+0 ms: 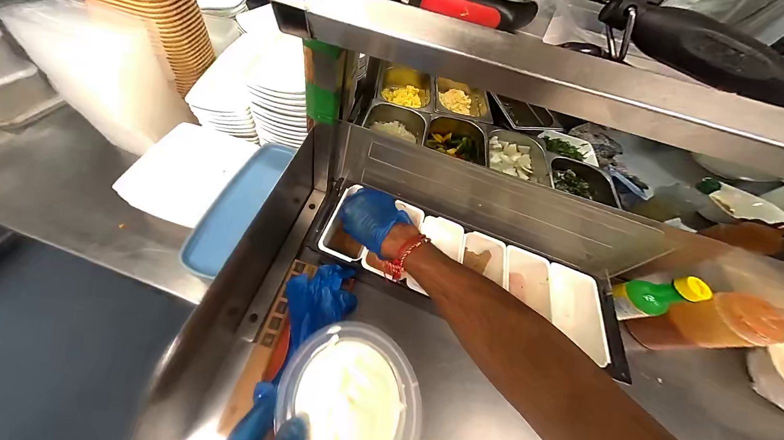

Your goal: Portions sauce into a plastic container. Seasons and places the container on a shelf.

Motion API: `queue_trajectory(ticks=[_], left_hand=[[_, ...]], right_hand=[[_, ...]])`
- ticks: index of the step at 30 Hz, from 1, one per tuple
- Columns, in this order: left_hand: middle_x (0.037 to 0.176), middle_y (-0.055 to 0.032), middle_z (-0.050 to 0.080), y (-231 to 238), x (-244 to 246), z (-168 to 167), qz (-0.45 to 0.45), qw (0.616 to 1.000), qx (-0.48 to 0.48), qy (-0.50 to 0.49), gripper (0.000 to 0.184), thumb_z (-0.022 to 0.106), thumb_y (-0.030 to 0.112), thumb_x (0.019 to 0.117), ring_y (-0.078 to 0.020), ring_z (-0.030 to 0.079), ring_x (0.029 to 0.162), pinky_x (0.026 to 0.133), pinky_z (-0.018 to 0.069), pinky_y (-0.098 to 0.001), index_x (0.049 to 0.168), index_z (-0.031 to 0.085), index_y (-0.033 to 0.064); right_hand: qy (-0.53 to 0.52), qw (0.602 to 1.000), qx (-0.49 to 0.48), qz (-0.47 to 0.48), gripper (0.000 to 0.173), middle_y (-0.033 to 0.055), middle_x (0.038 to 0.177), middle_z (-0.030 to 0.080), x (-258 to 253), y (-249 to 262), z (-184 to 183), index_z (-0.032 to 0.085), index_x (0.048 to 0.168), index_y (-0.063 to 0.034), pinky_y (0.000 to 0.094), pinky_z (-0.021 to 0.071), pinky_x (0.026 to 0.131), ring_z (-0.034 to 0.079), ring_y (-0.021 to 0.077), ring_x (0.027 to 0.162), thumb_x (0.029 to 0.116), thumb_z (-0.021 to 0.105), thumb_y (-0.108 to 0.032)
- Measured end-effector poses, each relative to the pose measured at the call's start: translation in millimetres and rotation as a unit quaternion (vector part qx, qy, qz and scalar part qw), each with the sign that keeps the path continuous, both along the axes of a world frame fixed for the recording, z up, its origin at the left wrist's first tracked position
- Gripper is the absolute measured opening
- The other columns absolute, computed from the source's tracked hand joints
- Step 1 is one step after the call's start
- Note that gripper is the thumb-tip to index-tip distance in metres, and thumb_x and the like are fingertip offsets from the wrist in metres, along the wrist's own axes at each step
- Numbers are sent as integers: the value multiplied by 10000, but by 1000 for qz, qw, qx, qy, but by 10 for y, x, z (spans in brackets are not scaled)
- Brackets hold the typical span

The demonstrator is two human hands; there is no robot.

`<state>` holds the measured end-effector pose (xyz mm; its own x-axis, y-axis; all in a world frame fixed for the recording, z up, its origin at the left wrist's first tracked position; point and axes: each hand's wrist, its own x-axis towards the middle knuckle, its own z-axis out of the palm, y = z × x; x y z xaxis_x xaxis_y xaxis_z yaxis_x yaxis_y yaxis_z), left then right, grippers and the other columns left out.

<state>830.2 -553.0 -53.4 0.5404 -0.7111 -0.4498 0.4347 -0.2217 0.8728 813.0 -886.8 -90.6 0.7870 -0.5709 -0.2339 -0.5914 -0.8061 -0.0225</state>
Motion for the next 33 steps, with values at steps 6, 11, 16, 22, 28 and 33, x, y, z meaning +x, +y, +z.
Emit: queue_trajectory(ticks=[6,11,16,22,28,33], left_hand=[[911,-133,732,-311,-5,157,18,999,28,27,387,564,-23,1004,-185,705,619,542,624,-337,1389,551,-50],[919,-128,736,-523,17,52,28,1000,6,5,347,588,-25,988,-155,688,593,505,601,-293,1333,609,-54],[862,-125,726,-634,-2,94,29,1000,8,1,321,606,-41,973,-153,669,554,475,585,-283,1293,635,-51],[906,-130,733,-656,1,113,23,1000,12,-5,338,626,-29,968,-157,679,579,481,585,-283,1305,636,-41],[909,-136,740,-673,16,116,20,1000,16,-3,309,628,-26,971,-174,694,596,489,592,-296,1279,657,-29],[910,-142,739,-687,62,127,12,1000,12,1,309,627,-25,972,-183,701,602,497,603,-306,1280,651,-35]], right_hand=[[-207,978,1,-6,115,91,1022,735,-508,319,866,799,960,-126,514,547,859,674,302,1051,923,711,-192],[-267,951,-49,149,87,-28,880,697,-1097,1020,1394,800,916,-202,349,547,756,656,164,900,901,739,-261],[-223,953,-68,191,102,-31,834,680,-1152,1285,1359,786,853,-199,311,526,670,644,156,847,920,714,-225],[-188,957,-123,181,77,13,824,662,-1165,1278,1401,766,820,-170,351,526,651,644,208,832,890,734,-180],[-182,960,-125,174,92,-2,801,656,-1154,1284,1421,770,817,-180,341,510,614,637,193,805,895,734,-213],[-219,952,-128,172,59,-11,798,671,-1167,1254,1443,779,819,-187,333,529,617,652,180,795,870,755,-201]])
